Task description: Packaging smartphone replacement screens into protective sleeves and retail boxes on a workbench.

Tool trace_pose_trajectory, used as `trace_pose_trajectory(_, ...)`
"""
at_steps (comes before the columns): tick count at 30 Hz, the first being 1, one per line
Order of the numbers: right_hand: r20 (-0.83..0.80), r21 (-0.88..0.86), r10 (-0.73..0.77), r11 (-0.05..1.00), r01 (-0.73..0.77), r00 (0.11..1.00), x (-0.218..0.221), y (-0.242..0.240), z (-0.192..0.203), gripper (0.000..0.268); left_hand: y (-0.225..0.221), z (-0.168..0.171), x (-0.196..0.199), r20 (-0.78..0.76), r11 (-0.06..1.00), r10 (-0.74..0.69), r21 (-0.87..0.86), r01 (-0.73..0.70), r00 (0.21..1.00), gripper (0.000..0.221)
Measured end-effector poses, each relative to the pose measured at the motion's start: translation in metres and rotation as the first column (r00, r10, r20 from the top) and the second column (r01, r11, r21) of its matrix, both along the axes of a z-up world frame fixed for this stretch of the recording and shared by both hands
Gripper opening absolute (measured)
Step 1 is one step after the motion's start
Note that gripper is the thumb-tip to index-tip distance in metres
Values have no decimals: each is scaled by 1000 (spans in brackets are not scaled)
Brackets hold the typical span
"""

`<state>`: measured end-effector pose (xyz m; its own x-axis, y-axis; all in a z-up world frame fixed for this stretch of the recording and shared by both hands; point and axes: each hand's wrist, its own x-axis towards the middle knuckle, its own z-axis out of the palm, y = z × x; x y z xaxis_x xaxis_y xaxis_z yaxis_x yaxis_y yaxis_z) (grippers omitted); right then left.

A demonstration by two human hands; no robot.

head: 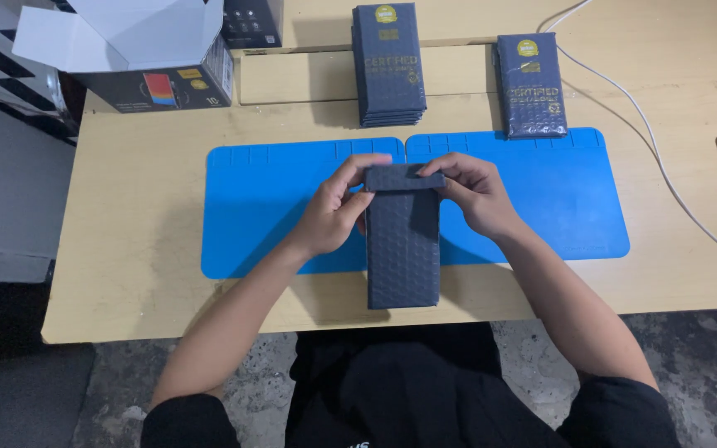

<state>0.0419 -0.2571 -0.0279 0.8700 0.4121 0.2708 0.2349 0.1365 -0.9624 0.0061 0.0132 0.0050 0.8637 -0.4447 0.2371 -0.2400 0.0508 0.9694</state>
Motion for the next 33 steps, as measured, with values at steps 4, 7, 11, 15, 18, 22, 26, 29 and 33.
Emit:
trace_pose_trajectory(4,44,-23,37,999,-36,998,-3,1,10,30,1,-25,11,-25,1000,19,-19,-20,1000,30)
trace_pose_trajectory(7,36,-4,50,999,-50,998,2,-4,4,31,0,-28,11,-81,997,30,-69,-36,996,30)
trace_pose_trajectory(11,10,56,148,987,-148,989,0,1,16,34,1,-18,10,-134,987,-8,-161,-14,991,40)
trace_pose_trajectory(15,23,-64,63,996,-62,998,-6,7,15,28,-2,-27,15,-31,989,134,-52,-135,990,27)
trace_pose_trajectory(18,10,-85,24,996,-23,1000,-4,5,-4,23,-9,-15,8,-2,982,191,-4,-191,982,18)
trace_pose_trajectory(22,35,-77,29,997,-26,999,2,3,-10,38,-11,-13,8,9,980,199,-24,-199,980,16)
trace_pose_trajectory(26,20,-55,51,997,-50,998,1,1,-12,51,-9,-4,6,14,991,130,-31,-129,991,25)
trace_pose_trajectory(29,-26,-39,30,999,-31,999,3,-3,-19,52,-8,-14,8,0,991,123,-44,-123,992,35)
trace_pose_trajectory(33,-64,-10,-138,990,138,988,10,-12,-30,31,-10,-21,7,-27,987,160,-19,-161,987,53)
